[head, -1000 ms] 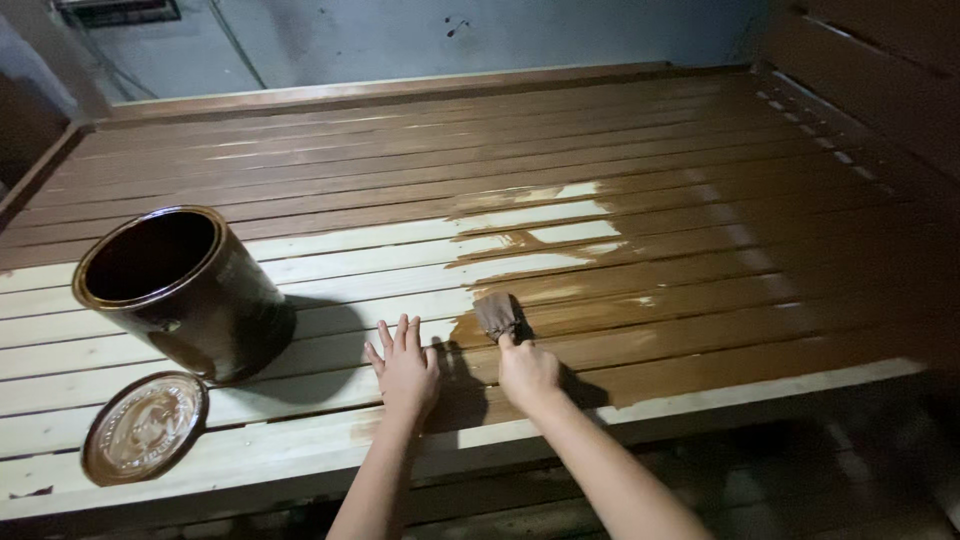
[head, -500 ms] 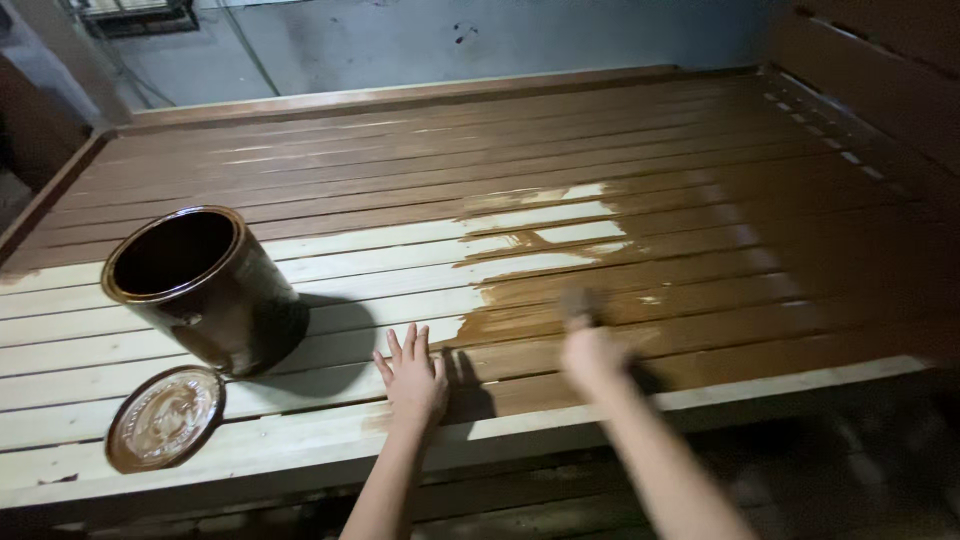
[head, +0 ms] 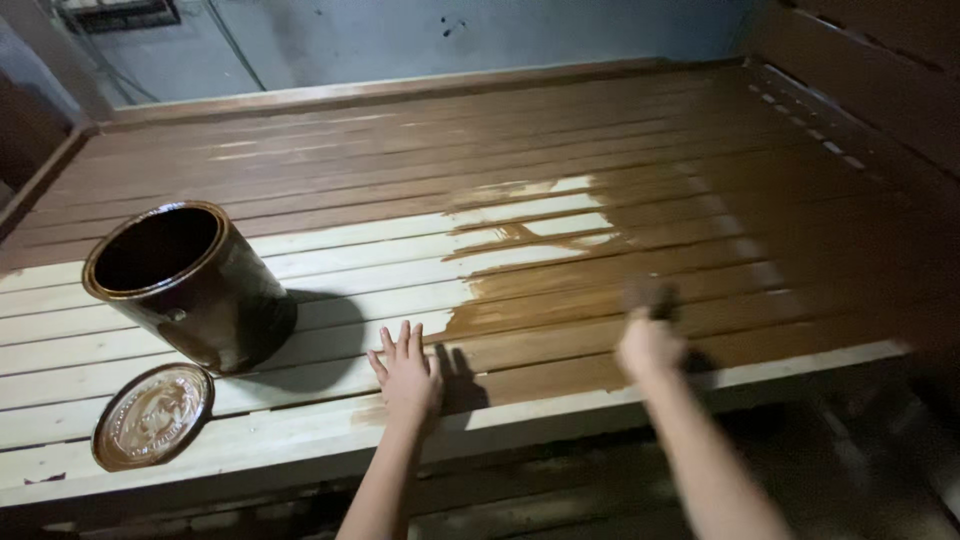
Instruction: The person applies brown stain to a wooden slatted surface using a brush. They repeatedly dip the brush into a container of stain and spread it across the planks, gradually covering more area.
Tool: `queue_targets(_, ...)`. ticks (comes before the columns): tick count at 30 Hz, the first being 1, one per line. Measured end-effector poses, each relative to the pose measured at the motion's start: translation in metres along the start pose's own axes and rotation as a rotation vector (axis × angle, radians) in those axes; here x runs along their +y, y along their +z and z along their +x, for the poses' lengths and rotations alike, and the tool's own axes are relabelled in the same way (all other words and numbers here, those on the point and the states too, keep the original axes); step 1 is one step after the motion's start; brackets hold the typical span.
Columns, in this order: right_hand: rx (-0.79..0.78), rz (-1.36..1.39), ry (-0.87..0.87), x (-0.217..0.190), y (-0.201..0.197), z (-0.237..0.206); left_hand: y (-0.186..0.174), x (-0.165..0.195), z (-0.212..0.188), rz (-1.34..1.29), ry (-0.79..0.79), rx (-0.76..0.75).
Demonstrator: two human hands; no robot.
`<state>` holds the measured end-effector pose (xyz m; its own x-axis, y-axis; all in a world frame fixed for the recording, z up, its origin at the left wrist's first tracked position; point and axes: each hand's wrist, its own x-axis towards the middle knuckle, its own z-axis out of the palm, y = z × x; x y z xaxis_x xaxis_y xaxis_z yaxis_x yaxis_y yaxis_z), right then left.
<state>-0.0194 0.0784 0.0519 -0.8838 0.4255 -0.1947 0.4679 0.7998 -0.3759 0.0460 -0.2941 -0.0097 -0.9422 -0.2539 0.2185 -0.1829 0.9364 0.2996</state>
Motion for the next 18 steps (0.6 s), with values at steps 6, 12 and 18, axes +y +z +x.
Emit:
queue_targets(6,0.03,-0.303,-0.618,-0.052,0.088,-0.07,0.0,0.024,0.012,-0.04,0.001,0.008)
queue_targets(12,0.043,-0.372,-0.142,0.043,-0.018,0.052,0.003,0.042,0.017,-0.029,0.048,0.045)
queue_targets(18,0.119,-0.489,-0.253,0.023,-0.012,0.075,0.005,0.044,0.015,-0.013,0.051,0.066)
